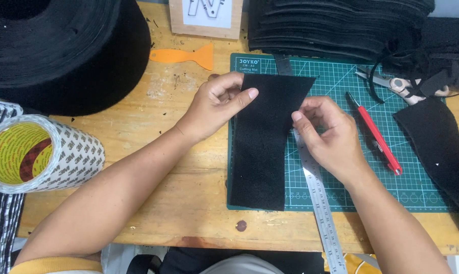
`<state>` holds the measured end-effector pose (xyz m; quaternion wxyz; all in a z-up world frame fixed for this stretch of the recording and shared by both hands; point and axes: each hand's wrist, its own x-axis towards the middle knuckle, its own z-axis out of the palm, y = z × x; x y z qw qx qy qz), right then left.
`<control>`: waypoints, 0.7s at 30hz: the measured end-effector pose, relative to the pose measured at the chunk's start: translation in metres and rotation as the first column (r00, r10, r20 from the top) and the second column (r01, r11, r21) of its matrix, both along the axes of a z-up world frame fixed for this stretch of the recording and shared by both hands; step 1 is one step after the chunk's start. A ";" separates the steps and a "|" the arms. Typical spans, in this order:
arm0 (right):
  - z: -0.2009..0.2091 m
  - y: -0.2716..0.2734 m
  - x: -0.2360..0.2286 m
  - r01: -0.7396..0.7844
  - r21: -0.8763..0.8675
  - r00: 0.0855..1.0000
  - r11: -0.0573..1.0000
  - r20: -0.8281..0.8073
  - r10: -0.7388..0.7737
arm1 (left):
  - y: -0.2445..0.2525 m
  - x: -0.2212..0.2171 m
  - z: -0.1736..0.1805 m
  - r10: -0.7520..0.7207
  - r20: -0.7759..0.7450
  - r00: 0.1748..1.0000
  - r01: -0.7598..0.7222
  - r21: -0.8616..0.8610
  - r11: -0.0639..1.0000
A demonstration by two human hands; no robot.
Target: Measuring and cutting a strip of black fabric using a ruler, utility knife, and scissors on a cutting mat.
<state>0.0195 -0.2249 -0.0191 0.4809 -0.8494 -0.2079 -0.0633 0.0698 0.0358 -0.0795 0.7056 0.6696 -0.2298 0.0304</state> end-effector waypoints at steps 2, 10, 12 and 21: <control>-0.003 -0.002 0.000 0.004 0.004 1.000 1.000 -0.003 -0.004 | -0.001 -0.002 0.004 -0.003 -0.004 1.000 0.003 -0.011 1.000; 0.008 0.002 -0.003 0.014 -0.003 1.000 1.000 0.023 -0.013 | 0.002 0.001 -0.002 0.020 -0.018 1.000 -0.020 0.010 1.000; 0.011 0.002 -0.004 0.032 -0.009 0.997 0.999 0.071 -0.031 | -0.001 -0.001 0.006 0.028 -0.014 1.000 -0.027 0.022 0.999; 0.029 -0.075 0.013 0.445 -0.348 0.869 0.825 0.388 -0.306 | -0.002 -0.017 0.040 0.050 0.009 0.999 -0.050 0.164 0.985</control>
